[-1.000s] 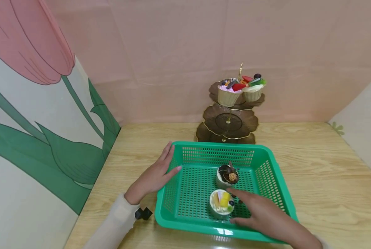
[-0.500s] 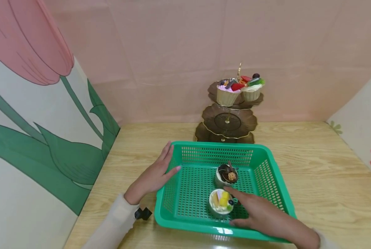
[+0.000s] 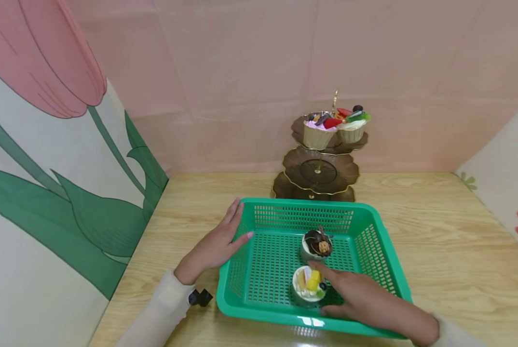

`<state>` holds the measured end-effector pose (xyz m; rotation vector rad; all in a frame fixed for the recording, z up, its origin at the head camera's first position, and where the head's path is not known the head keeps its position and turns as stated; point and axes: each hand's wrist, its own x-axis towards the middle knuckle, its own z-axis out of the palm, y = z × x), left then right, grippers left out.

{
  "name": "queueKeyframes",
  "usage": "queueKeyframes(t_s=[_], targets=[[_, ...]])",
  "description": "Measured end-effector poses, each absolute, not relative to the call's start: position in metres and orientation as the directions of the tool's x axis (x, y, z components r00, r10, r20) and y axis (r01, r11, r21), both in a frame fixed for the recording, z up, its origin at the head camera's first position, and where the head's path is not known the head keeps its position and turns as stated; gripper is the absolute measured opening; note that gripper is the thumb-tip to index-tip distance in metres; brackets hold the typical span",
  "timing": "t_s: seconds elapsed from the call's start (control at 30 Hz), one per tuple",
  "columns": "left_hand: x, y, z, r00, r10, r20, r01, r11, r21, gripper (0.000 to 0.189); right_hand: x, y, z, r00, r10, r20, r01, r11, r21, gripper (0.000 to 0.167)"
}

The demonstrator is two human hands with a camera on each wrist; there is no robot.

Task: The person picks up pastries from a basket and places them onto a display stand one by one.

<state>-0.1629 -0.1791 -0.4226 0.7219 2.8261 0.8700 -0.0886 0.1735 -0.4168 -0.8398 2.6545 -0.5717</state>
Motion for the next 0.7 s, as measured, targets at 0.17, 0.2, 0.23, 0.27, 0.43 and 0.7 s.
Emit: queueKeyframes(t_s=[0.17, 0.2, 0.23, 0.27, 0.43, 0.7], targets=[[-0.1627, -0.1781, -0.421, -0.882, 0.469, 0.045, 0.412, 0.722, 0.556, 0.083, -0.0909, 0.1703, -0.4208, -0.8, -0.589, -0.116, -0.496, 0.757, -0.425, 0.082], [-0.1628, -0.1778, -0.4207, -0.882, 0.47, 0.047, 0.413, 0.72, 0.557, 0.083, -0.0911, 0.1699, -0.4215, -0.805, -0.583, -0.113, -0.493, 0.762, -0.419, 0.081], [-0.1626, -0.1774, -0.4207, -0.881, 0.471, 0.046, 0.413, 0.719, 0.559, 0.083, -0.091, 0.1698, -0.4221, -0.809, -0.576, -0.115, -0.487, 0.767, -0.417, 0.081], [-0.1627, -0.1771, -0.421, -0.88, 0.472, 0.048, 0.415, 0.718, 0.558, 0.083, -0.0908, 0.1699, -0.4226, -0.813, -0.571, -0.118, -0.481, 0.772, -0.416, 0.081], [-0.1629, -0.1773, -0.422, -0.882, 0.467, 0.052, 0.414, 0.72, 0.557, 0.084, -0.0925, 0.1714, -0.4234, -0.801, -0.585, -0.127, -0.481, 0.754, -0.447, 0.087], [-0.1641, -0.1791, -0.4233, -0.883, 0.467, 0.051, 0.415, 0.723, 0.552, 0.086, -0.0944, 0.1691, -0.4229, -0.795, -0.596, -0.113, -0.487, 0.739, -0.465, 0.086]])
